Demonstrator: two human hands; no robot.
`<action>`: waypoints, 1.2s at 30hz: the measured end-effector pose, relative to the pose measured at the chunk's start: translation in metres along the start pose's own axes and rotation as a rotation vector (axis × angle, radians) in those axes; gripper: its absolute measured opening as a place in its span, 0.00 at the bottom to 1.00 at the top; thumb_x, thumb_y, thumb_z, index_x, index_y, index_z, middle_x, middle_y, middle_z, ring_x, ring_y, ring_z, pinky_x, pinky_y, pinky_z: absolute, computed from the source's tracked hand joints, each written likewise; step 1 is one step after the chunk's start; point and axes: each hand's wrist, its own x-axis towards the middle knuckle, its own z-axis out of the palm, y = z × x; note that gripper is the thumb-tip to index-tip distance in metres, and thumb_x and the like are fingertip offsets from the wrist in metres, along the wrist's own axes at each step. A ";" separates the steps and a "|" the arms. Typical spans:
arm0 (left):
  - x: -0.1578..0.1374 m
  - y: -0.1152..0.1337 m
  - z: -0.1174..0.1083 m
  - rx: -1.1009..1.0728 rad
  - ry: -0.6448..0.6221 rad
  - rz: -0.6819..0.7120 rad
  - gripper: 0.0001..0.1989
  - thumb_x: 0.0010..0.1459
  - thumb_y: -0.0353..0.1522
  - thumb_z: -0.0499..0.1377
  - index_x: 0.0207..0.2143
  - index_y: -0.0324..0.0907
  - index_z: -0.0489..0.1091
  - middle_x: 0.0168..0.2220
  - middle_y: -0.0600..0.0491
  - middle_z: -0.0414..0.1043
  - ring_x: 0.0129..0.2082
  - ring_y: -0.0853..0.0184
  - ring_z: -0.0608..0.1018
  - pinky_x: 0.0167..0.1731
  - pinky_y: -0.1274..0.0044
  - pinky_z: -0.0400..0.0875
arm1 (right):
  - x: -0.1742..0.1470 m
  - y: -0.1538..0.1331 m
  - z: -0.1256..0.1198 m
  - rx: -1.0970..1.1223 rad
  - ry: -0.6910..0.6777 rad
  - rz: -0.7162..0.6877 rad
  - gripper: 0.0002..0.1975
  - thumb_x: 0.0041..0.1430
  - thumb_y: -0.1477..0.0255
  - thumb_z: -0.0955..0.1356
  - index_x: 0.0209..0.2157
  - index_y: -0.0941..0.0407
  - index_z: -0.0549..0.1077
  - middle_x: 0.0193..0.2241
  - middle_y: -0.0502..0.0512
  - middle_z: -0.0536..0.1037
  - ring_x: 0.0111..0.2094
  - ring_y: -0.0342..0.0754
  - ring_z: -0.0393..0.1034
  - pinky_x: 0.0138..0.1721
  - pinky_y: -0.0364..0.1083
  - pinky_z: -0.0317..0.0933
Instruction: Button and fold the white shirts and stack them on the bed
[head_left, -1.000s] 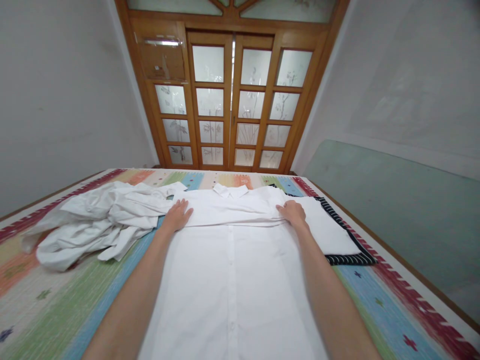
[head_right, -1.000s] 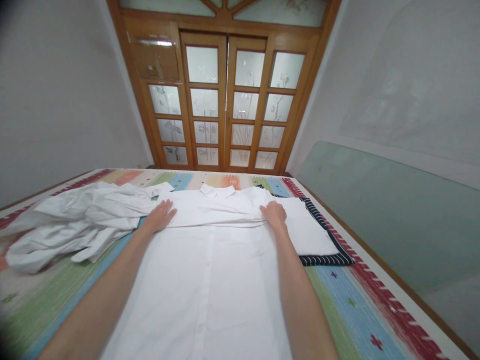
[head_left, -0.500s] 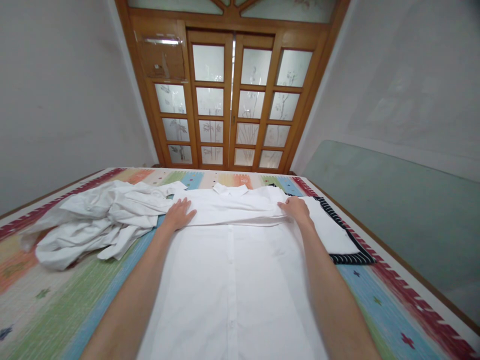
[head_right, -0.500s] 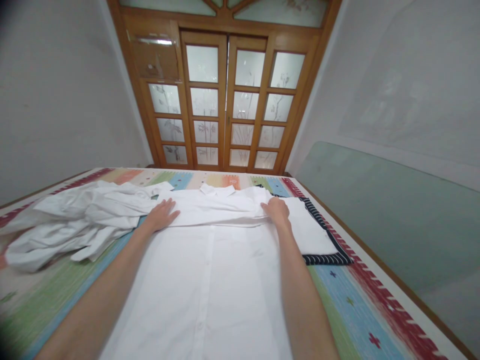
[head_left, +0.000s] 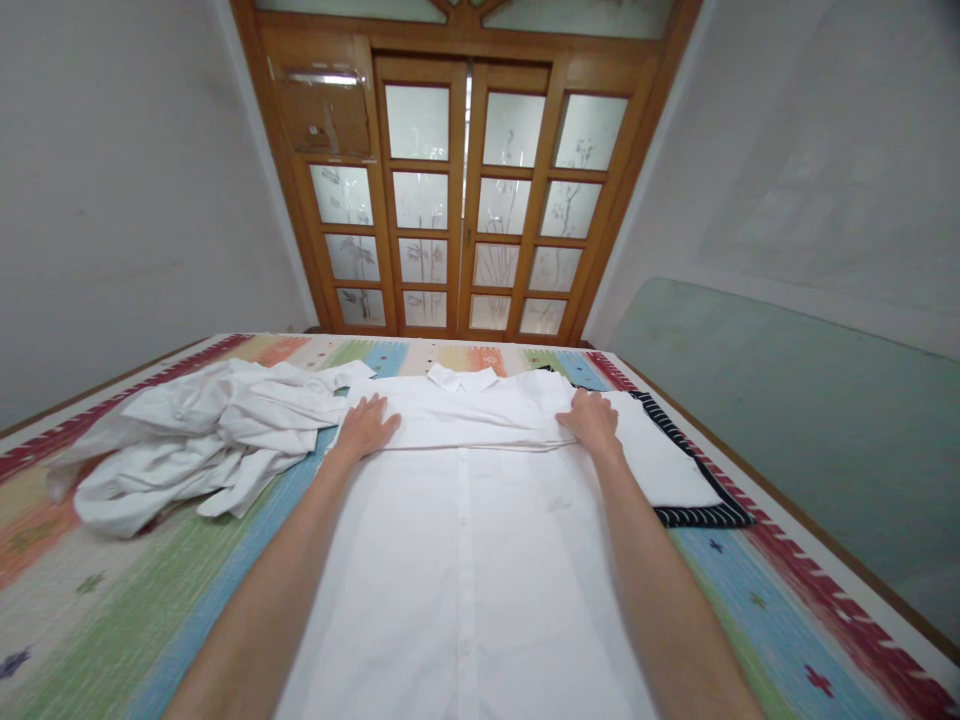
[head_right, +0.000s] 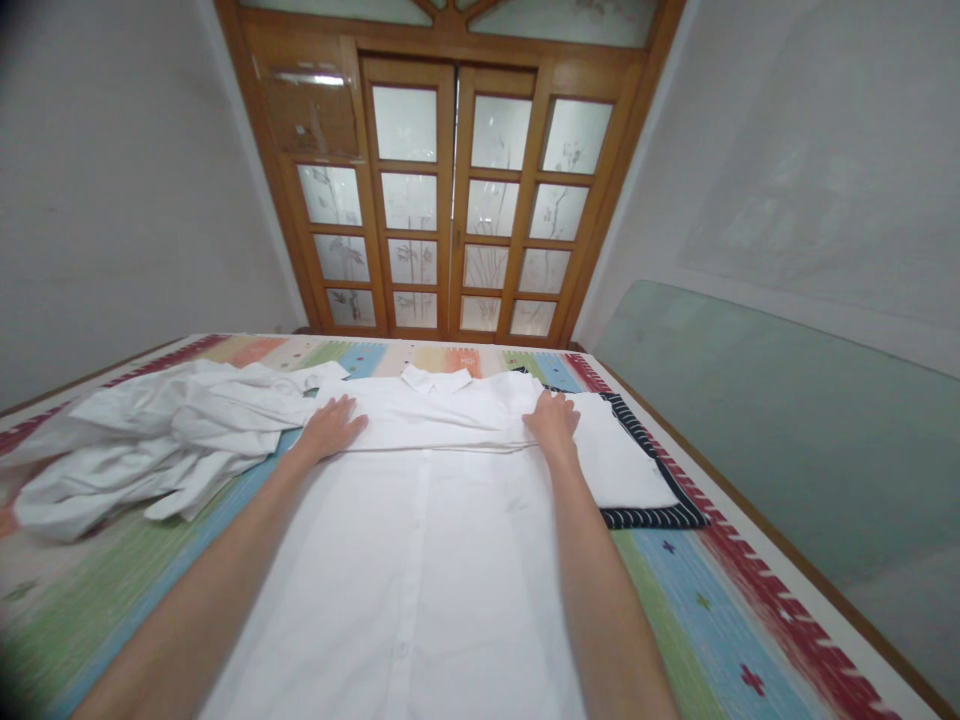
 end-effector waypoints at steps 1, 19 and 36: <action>-0.001 0.006 0.000 -0.004 0.000 0.017 0.33 0.65 0.44 0.41 0.65 0.34 0.52 0.68 0.40 0.48 0.67 0.51 0.52 0.62 0.61 0.50 | -0.002 -0.004 -0.001 -0.012 0.043 -0.022 0.20 0.57 0.68 0.67 0.50 0.62 0.70 0.51 0.70 0.70 0.53 0.61 0.65 0.49 0.54 0.60; -0.022 0.071 0.017 -0.062 -0.008 0.332 0.31 0.65 0.48 0.39 0.66 0.48 0.52 0.68 0.54 0.48 0.69 0.58 0.47 0.65 0.61 0.41 | -0.047 -0.082 0.074 0.056 -0.182 -0.487 0.35 0.67 0.56 0.52 0.67 0.65 0.48 0.69 0.62 0.44 0.69 0.56 0.36 0.65 0.55 0.33; -0.021 0.055 0.011 -0.052 -0.047 0.180 0.35 0.65 0.51 0.36 0.67 0.43 0.48 0.69 0.51 0.44 0.69 0.57 0.48 0.65 0.61 0.41 | -0.041 -0.069 0.073 0.016 -0.142 -0.440 0.38 0.67 0.53 0.51 0.67 0.67 0.48 0.68 0.67 0.43 0.68 0.60 0.36 0.65 0.55 0.31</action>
